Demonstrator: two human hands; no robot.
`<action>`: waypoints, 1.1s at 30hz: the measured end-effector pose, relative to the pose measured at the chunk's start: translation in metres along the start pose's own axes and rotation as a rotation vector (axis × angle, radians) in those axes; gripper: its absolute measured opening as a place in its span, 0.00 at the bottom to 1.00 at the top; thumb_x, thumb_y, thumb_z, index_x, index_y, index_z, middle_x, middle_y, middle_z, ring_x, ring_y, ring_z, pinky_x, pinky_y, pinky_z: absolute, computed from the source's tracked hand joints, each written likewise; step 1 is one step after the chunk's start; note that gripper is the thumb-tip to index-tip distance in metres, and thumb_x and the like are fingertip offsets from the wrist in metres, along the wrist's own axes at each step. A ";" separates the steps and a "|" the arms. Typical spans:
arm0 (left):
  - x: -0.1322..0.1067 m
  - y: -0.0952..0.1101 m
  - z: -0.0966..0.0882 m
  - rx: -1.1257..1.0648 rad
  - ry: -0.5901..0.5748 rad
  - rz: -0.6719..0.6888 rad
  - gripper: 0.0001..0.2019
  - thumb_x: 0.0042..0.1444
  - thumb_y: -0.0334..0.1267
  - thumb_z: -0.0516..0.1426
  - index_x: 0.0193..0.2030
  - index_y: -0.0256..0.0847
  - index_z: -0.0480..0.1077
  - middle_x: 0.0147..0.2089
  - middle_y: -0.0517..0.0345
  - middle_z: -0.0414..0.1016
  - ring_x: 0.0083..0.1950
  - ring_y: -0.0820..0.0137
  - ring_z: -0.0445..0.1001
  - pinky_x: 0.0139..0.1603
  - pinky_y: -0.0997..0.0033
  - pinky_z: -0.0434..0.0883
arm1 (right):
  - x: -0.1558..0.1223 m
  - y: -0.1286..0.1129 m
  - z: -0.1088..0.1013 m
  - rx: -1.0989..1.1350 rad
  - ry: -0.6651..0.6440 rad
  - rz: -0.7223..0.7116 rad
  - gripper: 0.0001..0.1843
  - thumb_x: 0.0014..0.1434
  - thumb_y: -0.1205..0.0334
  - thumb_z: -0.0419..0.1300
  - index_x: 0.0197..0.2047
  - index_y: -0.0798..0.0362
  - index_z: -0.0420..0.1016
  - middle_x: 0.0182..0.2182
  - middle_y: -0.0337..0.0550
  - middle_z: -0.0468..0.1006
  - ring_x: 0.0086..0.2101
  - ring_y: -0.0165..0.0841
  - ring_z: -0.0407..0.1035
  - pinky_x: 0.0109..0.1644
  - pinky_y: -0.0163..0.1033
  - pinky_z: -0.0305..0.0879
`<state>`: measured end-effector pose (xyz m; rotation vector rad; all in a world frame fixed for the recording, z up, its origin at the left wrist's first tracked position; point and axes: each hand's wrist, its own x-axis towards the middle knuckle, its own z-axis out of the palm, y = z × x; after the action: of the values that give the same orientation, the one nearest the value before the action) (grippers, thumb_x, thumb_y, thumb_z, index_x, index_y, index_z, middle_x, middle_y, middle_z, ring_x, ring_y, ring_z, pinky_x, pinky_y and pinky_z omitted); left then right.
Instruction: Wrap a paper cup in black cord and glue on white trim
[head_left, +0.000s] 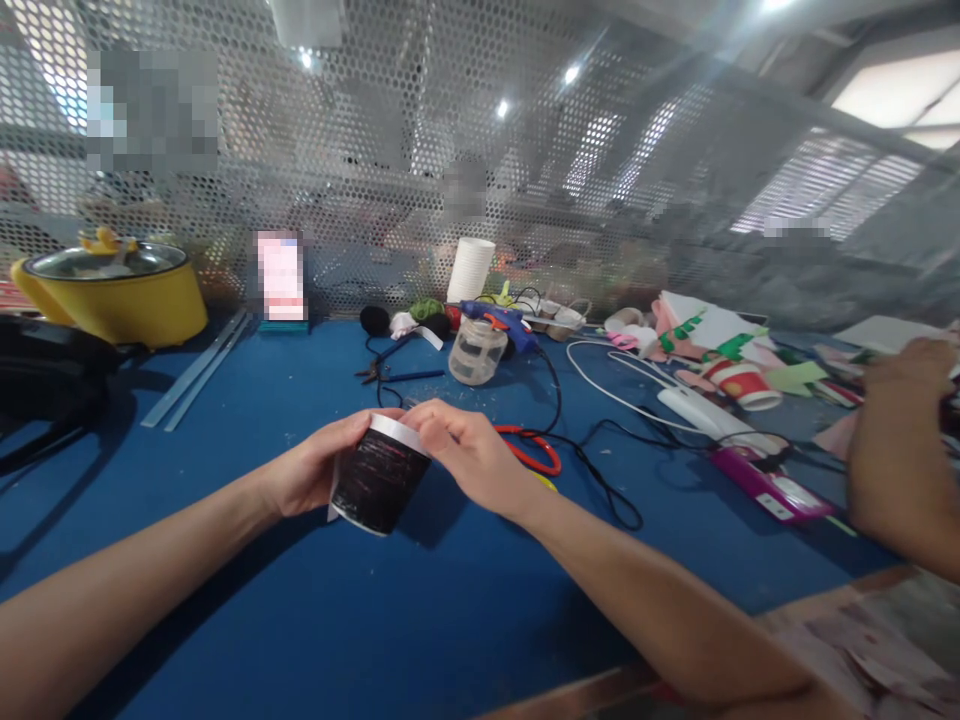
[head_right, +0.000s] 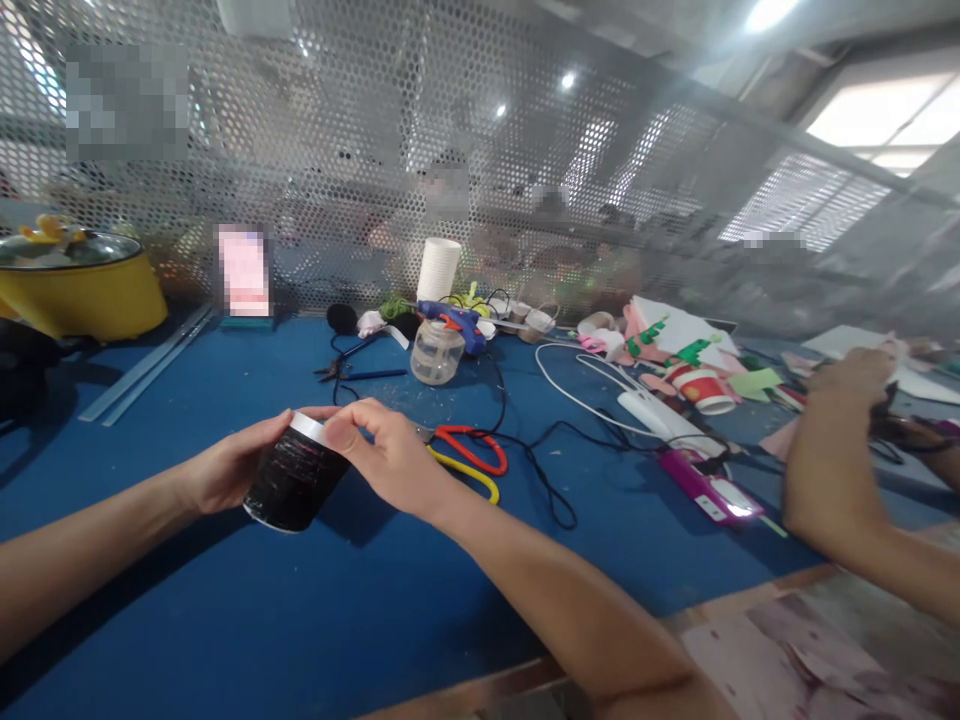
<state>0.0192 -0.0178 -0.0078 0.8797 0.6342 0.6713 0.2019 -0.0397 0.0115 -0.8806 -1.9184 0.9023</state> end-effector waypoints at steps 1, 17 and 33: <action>0.000 0.000 0.001 0.020 0.019 0.013 0.20 0.47 0.46 0.59 0.47 0.39 0.68 0.39 0.54 0.77 0.37 0.68 0.73 0.38 0.72 0.69 | 0.000 0.000 -0.001 -0.017 -0.014 0.016 0.26 0.57 0.41 0.42 0.30 0.53 0.68 0.34 0.45 0.73 0.37 0.34 0.66 0.43 0.42 0.61; -0.003 0.006 0.006 0.566 0.145 0.154 0.29 0.48 0.50 0.56 0.55 0.40 0.57 0.43 0.52 0.71 0.44 0.62 0.68 0.42 0.67 0.65 | 0.000 0.001 0.001 -0.148 -0.057 0.053 0.10 0.57 0.58 0.53 0.28 0.54 0.67 0.33 0.44 0.70 0.38 0.33 0.65 0.45 0.41 0.60; 0.001 0.008 0.006 0.774 0.159 0.267 0.30 0.47 0.47 0.57 0.55 0.38 0.55 0.41 0.52 0.73 0.43 0.62 0.71 0.44 0.64 0.66 | 0.001 0.002 0.001 -0.213 -0.088 0.030 0.06 0.55 0.63 0.55 0.27 0.52 0.67 0.33 0.42 0.71 0.38 0.32 0.66 0.46 0.41 0.62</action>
<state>0.0219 -0.0159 0.0016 1.6611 0.9535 0.7470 0.2017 -0.0382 0.0097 -1.0110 -2.1107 0.7754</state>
